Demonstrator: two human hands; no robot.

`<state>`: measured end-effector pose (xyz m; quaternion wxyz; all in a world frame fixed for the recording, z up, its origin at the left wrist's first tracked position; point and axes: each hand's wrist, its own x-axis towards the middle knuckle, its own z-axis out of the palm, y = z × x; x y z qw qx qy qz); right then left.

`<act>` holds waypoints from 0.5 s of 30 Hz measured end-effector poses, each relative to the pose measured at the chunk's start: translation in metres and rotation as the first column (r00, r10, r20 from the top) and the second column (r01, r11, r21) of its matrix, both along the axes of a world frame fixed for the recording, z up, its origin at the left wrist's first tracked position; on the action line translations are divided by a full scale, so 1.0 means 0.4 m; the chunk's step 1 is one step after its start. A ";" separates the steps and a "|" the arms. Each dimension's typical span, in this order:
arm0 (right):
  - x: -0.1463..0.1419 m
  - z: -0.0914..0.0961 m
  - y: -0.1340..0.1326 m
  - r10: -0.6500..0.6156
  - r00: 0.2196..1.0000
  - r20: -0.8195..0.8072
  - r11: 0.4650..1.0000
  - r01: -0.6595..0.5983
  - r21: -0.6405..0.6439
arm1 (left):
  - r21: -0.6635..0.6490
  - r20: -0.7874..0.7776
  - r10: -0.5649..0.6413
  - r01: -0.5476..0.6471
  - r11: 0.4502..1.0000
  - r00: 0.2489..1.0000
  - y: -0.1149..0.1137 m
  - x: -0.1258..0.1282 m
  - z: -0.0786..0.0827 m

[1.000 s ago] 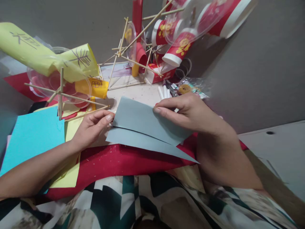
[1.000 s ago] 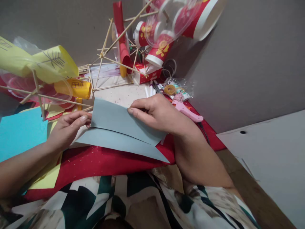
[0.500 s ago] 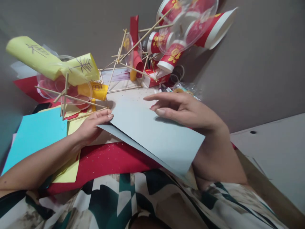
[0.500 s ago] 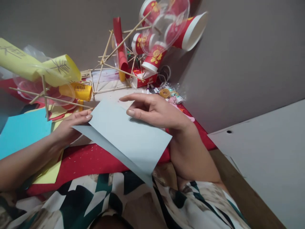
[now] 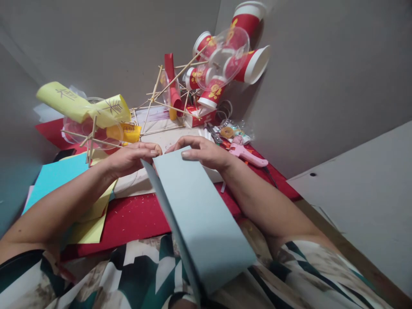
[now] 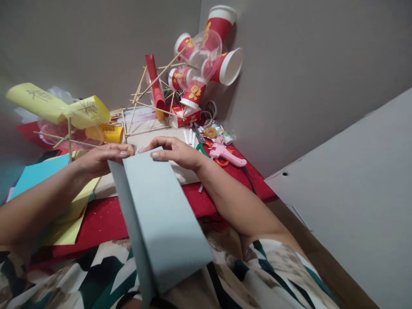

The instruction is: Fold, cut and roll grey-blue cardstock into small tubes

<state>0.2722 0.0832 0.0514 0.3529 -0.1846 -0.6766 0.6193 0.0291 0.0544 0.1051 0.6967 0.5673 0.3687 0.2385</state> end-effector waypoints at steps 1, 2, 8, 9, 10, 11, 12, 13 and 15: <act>0.000 0.001 0.001 -0.034 0.998 -0.048 0.999 0.033 -0.018 | 0.000 -0.004 -0.023 0.023 1.000 1.000 0.003 -0.003 0.001; -0.001 0.002 0.001 -0.072 0.993 -0.095 0.997 0.068 -0.039 | 0.004 -0.006 -0.048 0.048 0.999 0.999 0.005 -0.009 0.000; -0.006 0.008 0.001 -0.212 0.958 -0.193 0.977 0.201 -0.072 | 0.121 -0.009 -0.063 0.064 0.991 0.998 0.011 -0.054 -0.030; -0.007 0.009 0.001 -0.244 0.948 -0.206 0.970 0.236 -0.065 | 0.164 -0.008 -0.023 0.025 0.986 1.000 0.009 -0.060 -0.032; -0.007 0.009 0.003 -0.286 0.931 -0.225 0.958 0.280 -0.057 | 0.205 -0.006 0.027 -0.025 0.978 1.000 0.005 -0.064 -0.030; -0.006 0.010 0.005 -0.332 0.910 -0.249 0.942 0.332 -0.044 | 0.241 0.001 0.085 -0.082 0.967 0.996 -0.001 -0.066 -0.023; -0.005 0.011 0.009 -0.379 0.883 -0.275 0.921 0.388 -0.024 | 0.274 0.009 0.146 -0.143 0.951 0.989 -0.009 -0.067 -0.012; -0.003 0.012 0.012 -0.423 0.854 -0.302 0.896 0.444 0.002 | 0.308 0.015 0.205 -0.200 0.930 0.979 -0.019 -0.066 0.003; 0.000 0.015 0.018 -0.496 0.796 -0.347 0.835 0.547 0.062 | 0.382 0.015 0.306 -0.288 0.878 0.952 -0.044 -0.059 0.039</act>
